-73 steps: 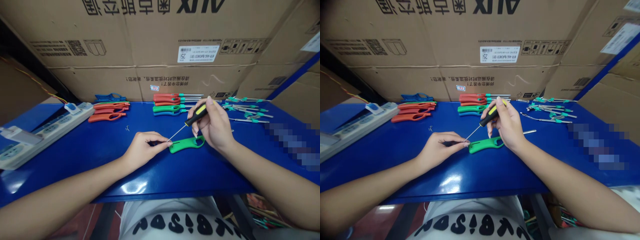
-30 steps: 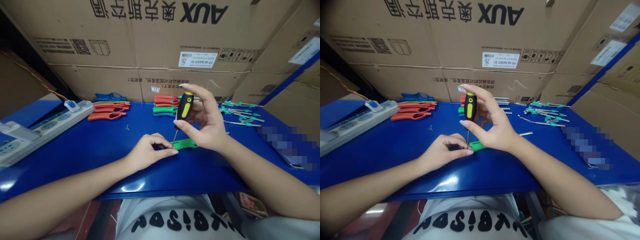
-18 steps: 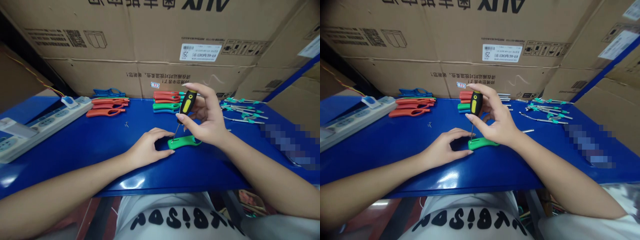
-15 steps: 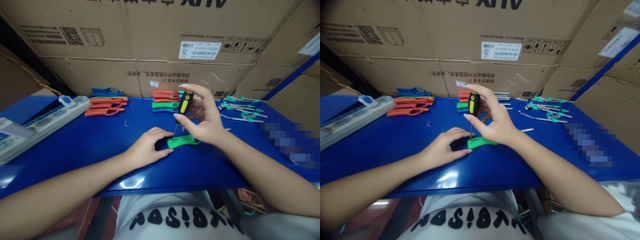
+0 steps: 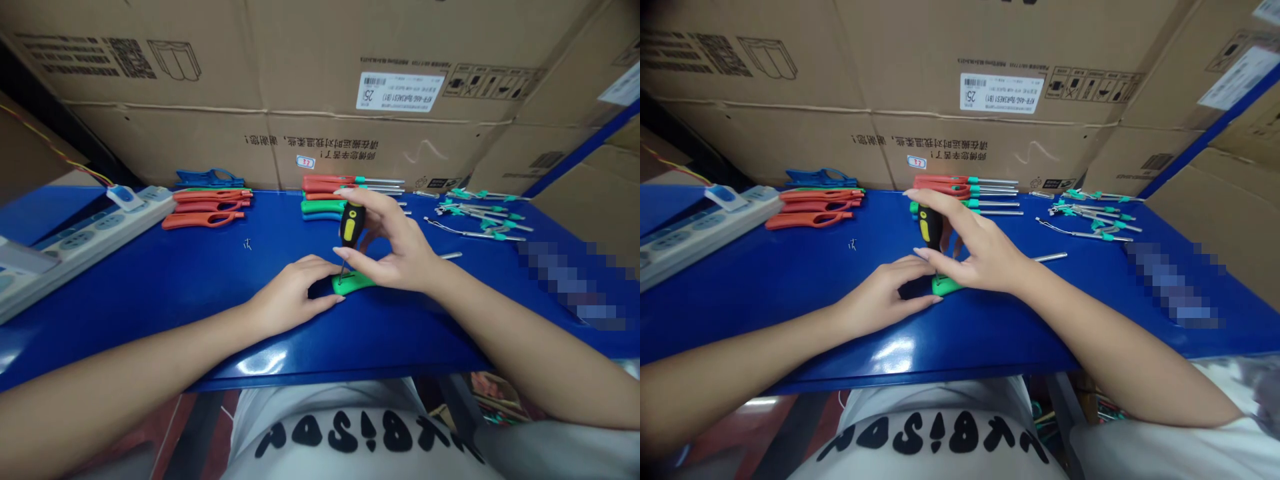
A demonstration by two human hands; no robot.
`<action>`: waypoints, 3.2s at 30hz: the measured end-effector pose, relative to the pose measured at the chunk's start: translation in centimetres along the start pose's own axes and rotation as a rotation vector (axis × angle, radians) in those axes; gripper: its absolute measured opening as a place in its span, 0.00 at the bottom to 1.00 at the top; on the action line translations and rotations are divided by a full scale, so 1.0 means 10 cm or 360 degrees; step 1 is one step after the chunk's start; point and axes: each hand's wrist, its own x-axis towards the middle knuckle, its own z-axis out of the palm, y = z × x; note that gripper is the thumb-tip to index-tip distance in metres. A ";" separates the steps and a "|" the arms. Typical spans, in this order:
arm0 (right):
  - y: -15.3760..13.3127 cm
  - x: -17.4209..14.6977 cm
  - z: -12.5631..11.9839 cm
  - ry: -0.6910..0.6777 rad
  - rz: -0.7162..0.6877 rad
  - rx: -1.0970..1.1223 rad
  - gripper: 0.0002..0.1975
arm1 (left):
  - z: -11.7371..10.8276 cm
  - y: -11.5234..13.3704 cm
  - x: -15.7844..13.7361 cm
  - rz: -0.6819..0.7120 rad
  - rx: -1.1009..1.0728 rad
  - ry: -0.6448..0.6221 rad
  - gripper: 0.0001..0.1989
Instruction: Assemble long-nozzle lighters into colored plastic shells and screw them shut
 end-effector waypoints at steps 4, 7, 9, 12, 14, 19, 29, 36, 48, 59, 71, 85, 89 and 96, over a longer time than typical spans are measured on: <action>-0.05 0.02 -0.04 -0.0107 0.0124 0.0091 0.29 | 0.00 0.01 0.00 -0.0031 -0.0011 -0.0013 0.16; -0.09 0.04 -0.06 -0.0064 0.0200 0.0022 0.27 | 0.01 0.00 -0.01 -0.0032 -0.0003 -0.0017 0.17; -0.10 0.06 -0.08 0.0014 0.0155 -0.0184 0.26 | 0.02 -0.01 -0.01 -0.0011 0.0005 -0.0005 0.17; -0.12 0.07 -0.11 0.0082 0.0005 -0.0423 0.25 | 0.03 -0.02 -0.01 0.0023 0.0000 0.0015 0.18; -0.15 0.08 -0.12 0.0036 0.0005 -0.0361 0.22 | 0.03 0.00 0.00 0.0019 -0.0015 0.0009 0.18; -0.20 0.10 -0.13 -0.0001 0.0162 -0.0112 0.19 | 0.02 0.04 0.01 0.0002 -0.0048 -0.0014 0.15; -0.20 0.13 -0.19 -0.0131 0.0176 -0.0040 0.20 | 0.02 0.03 0.02 0.0012 -0.0060 -0.0048 0.15; -0.19 0.13 -0.19 0.0139 -0.0022 -0.0557 0.17 | 0.03 0.01 0.01 0.0050 -0.0053 -0.0054 0.15; -0.20 0.14 -0.23 0.0021 -0.0154 -0.0621 0.18 | 0.03 0.00 0.01 0.0068 -0.0013 -0.0028 0.15; -0.21 0.13 -0.19 0.0095 -0.0007 -0.0635 0.22 | 0.03 0.00 0.02 0.0072 -0.0027 -0.0051 0.14; -0.23 0.14 -0.19 0.0054 -0.0067 -0.0547 0.18 | 0.03 -0.02 0.02 0.0074 -0.0016 -0.0066 0.15; -0.24 0.16 -0.21 -0.0011 0.0089 -0.0209 0.20 | 0.03 -0.02 0.01 0.0078 0.0016 -0.0080 0.14; -0.21 0.15 -0.24 0.0183 -0.0074 -0.0565 0.18 | 0.02 -0.01 0.02 0.0070 0.0035 -0.0078 0.13; -0.23 0.16 -0.18 -0.0038 0.0061 -0.0152 0.19 | 0.01 0.00 0.04 0.0066 0.0045 -0.0080 0.13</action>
